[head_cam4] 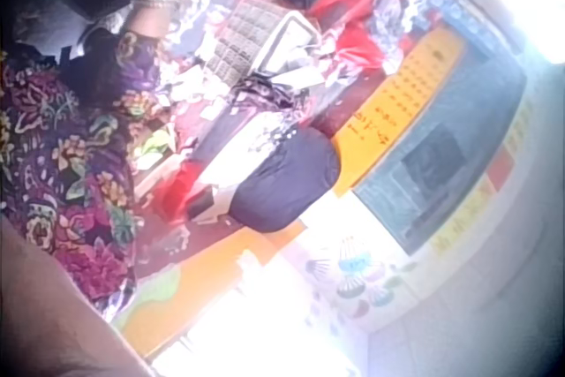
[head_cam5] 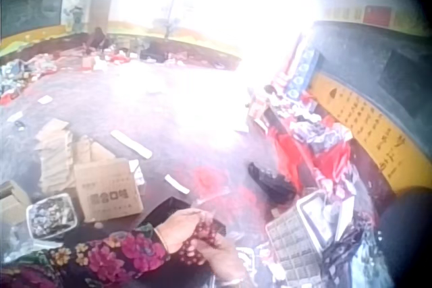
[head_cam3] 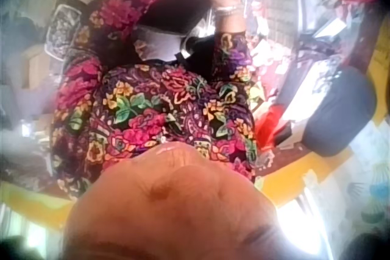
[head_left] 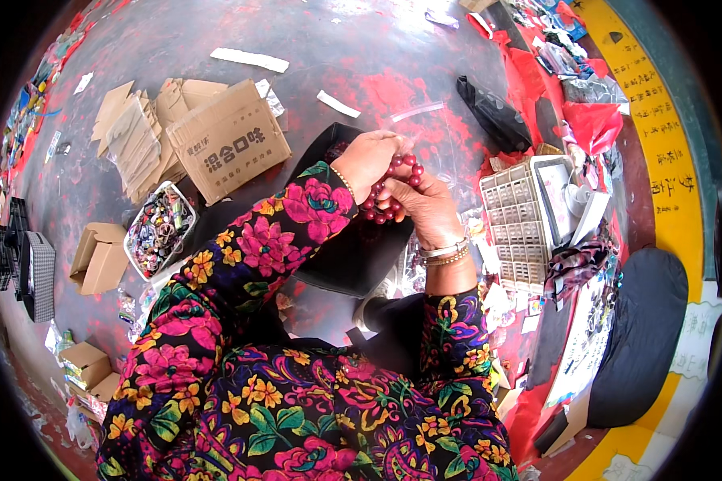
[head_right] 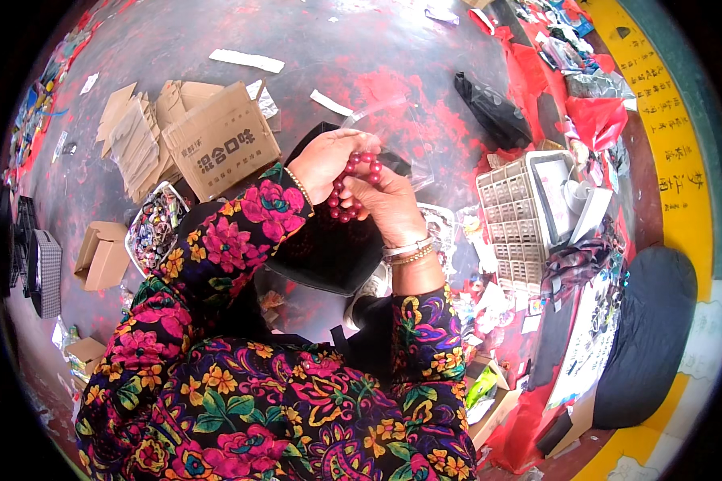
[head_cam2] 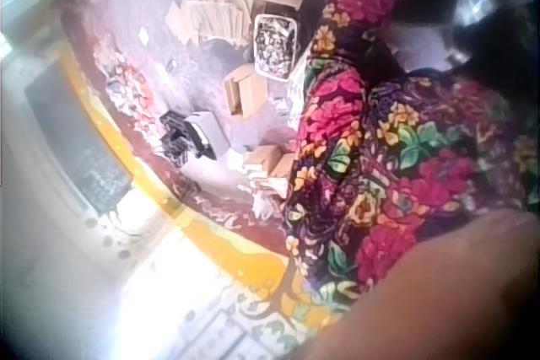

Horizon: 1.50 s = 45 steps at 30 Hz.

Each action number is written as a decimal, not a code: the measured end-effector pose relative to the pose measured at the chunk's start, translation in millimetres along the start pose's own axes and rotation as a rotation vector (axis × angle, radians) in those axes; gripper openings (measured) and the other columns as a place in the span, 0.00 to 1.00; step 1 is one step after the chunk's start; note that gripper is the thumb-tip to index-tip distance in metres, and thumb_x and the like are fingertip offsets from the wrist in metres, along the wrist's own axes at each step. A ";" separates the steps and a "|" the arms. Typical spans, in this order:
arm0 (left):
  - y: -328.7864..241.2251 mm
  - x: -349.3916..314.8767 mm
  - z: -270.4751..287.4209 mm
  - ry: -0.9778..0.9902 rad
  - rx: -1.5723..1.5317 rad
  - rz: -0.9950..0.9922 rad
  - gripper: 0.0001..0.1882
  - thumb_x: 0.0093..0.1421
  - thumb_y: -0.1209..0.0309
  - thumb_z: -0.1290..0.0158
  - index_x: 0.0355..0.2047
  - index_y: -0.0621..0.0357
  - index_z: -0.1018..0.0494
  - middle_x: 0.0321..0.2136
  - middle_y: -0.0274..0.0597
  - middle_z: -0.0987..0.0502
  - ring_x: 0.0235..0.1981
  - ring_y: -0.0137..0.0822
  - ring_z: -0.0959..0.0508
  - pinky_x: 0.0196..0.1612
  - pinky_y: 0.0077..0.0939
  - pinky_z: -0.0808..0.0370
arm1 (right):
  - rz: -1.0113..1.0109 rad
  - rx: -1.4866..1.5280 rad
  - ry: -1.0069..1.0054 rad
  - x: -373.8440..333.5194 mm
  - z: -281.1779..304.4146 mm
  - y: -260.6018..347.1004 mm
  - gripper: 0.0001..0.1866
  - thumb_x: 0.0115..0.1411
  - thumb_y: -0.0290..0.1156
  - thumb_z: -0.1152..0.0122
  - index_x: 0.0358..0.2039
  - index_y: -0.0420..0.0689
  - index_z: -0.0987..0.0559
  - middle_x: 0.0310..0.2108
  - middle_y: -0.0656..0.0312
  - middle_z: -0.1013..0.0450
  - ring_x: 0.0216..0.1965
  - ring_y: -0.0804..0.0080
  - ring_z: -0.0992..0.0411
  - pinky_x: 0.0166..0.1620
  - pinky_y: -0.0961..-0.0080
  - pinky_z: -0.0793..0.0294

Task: The person sits and packs red beaded bracelets into small clear plastic bags. They open the bags, place the bracelets inside, and seal them before setting them aside.

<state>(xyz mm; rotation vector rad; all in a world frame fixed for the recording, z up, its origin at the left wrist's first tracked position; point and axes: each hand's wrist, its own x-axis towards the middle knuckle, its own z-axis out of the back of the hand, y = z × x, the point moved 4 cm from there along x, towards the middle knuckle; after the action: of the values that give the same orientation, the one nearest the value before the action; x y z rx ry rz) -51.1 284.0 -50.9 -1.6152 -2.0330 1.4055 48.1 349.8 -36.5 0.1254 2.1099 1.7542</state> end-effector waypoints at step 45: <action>1.6 -21.0 -3.2 0.293 1.564 -0.411 0.10 0.52 0.69 0.54 0.22 0.66 0.30 0.20 0.58 0.29 0.27 0.56 0.27 0.31 0.44 0.32 | 0.146 -0.153 -0.158 -19.5 20.3 33.2 0.09 0.54 0.23 0.41 0.37 0.38 0.25 0.25 0.65 0.27 0.22 0.81 0.29 0.25 0.87 0.30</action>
<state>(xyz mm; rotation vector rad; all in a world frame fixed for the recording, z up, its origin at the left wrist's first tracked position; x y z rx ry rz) -39.8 268.1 -42.3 -0.5547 -0.5148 1.6373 67.2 369.5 -2.8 0.3713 1.8896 1.9144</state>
